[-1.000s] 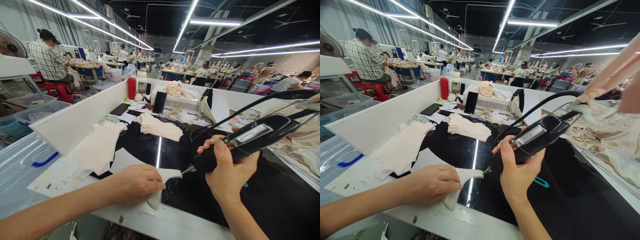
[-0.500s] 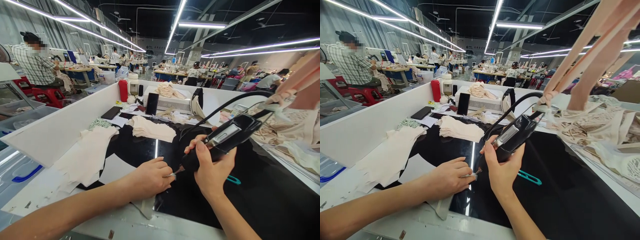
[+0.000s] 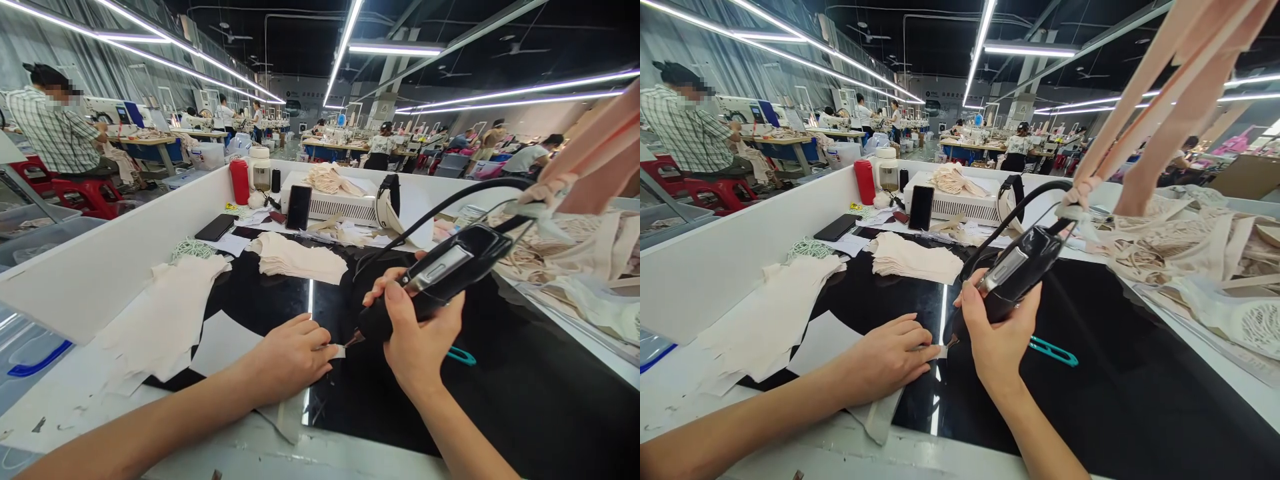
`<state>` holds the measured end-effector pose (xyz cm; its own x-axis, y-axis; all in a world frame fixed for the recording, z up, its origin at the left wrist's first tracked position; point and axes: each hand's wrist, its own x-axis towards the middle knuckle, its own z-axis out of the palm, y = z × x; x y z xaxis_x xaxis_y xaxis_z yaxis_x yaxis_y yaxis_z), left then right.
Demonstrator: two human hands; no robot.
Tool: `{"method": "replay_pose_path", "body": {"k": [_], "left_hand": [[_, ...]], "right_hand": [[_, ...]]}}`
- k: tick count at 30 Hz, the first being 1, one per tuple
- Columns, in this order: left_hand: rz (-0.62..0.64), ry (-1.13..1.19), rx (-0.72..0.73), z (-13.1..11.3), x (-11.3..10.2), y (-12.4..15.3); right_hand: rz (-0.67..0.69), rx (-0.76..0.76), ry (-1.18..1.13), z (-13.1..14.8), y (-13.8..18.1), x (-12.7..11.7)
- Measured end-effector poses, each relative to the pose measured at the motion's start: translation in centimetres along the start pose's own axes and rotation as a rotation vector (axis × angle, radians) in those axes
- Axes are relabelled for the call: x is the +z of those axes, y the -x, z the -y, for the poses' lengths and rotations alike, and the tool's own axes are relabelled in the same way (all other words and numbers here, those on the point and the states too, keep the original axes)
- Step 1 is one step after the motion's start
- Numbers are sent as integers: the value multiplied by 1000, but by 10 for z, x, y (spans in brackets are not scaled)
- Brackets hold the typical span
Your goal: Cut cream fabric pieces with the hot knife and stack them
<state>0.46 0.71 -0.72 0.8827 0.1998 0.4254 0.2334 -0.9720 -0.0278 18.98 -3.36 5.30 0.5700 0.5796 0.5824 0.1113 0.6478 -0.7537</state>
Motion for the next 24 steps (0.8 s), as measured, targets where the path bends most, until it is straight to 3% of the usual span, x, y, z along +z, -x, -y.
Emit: {"method": "replay_pose_path", "body": {"k": [24], "left_hand": [[44, -2, 7, -1, 1, -1]], "right_hand": [[-17, 5, -5, -3, -2, -1]]}}
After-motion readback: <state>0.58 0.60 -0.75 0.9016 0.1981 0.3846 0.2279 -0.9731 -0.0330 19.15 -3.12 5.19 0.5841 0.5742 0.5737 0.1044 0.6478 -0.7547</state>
